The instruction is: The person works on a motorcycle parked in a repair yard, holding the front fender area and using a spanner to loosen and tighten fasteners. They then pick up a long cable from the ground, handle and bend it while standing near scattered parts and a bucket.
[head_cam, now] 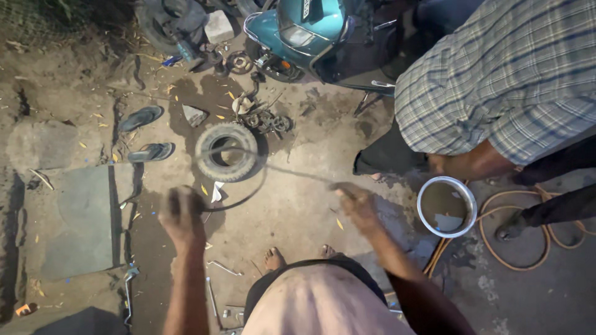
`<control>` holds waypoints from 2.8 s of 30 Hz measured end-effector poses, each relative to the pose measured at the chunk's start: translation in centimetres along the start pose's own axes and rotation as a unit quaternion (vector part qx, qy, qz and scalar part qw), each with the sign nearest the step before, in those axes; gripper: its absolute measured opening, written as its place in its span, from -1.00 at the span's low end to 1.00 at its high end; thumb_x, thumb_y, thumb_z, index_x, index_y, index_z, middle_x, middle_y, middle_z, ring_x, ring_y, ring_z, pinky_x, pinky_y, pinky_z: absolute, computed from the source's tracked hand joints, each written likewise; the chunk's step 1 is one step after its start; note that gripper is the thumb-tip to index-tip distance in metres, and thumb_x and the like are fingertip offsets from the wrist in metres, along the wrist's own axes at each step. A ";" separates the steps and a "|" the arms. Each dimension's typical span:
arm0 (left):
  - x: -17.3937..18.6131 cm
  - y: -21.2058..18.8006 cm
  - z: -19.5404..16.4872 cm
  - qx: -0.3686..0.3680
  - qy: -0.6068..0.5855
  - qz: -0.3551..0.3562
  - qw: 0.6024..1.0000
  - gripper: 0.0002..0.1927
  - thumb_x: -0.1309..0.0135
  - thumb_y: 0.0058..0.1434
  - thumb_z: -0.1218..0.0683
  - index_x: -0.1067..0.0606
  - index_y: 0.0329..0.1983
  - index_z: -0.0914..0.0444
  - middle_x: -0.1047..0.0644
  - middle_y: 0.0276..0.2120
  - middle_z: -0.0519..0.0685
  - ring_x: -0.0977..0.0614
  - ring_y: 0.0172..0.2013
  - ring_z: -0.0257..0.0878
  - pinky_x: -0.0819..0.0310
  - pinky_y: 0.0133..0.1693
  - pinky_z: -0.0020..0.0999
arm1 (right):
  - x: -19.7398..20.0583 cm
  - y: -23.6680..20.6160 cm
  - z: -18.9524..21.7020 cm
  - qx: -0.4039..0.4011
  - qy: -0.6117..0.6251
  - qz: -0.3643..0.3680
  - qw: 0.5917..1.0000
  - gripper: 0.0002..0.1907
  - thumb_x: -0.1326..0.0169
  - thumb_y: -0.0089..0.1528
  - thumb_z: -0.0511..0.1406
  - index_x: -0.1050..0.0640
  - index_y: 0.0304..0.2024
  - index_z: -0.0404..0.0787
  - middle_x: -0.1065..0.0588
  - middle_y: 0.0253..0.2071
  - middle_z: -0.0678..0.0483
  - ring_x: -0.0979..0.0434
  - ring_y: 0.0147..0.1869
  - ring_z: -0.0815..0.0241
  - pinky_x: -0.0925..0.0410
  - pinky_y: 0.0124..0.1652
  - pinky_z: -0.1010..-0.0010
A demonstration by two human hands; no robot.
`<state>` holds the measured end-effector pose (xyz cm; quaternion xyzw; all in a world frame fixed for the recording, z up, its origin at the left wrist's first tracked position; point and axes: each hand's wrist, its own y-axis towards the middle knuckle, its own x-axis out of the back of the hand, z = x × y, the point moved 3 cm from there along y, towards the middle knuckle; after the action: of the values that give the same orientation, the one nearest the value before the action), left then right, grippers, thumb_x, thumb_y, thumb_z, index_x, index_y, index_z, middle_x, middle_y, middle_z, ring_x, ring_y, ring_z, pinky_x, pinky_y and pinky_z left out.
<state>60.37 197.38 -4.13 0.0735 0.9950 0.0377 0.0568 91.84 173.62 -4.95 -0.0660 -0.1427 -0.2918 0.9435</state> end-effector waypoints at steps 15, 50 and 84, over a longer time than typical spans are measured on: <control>-3.9 -1.7 -1.7 0.017 0.411 0.309 0.858 -0.59 -0.28 0.10 0.07 -0.54 0.03 0.21 -0.66 -0.45 0.12 -0.69 -0.45 -0.08 -0.56 -0.34 -0.19 | 0.7 1.8 12.1 0.306 -0.302 0.079 0.899 -0.86 -0.29 0.14 -0.26 -0.66 -0.28 -0.14 -0.57 -0.40 0.06 -0.61 -0.29 0.05 -0.42 -0.23 0.21; -7.3 -5.6 -2.6 -0.103 0.202 0.137 0.964 -0.86 -0.12 0.41 0.15 -0.53 -0.18 0.37 -0.52 -0.47 0.07 -0.44 -0.49 -0.36 -0.40 -0.40 -0.36 | -2.8 -0.3 2.6 0.221 -0.334 -0.054 0.914 -0.73 -0.39 0.16 -0.23 -0.57 -0.31 -0.22 -0.56 -0.38 -0.07 -0.59 -0.31 -0.13 -0.40 -0.32 0.10; -8.2 -4.6 -0.7 0.027 0.066 0.294 0.953 -0.75 -0.05 0.44 0.07 -0.52 -0.04 0.37 -0.57 -0.31 0.16 -0.59 -0.33 -0.18 -0.47 -0.25 -0.24 | -11.4 3.8 3.2 0.149 -0.190 -0.001 0.970 -0.81 -0.20 0.26 -0.37 -0.64 -0.07 -0.28 -0.61 -0.10 -0.04 -0.64 -0.01 -0.02 -0.48 -0.04 0.31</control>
<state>67.66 191.54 -3.00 0.3619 0.9314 0.0302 -0.0245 84.26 183.46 -5.54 0.0216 -0.3615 -0.2499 0.8980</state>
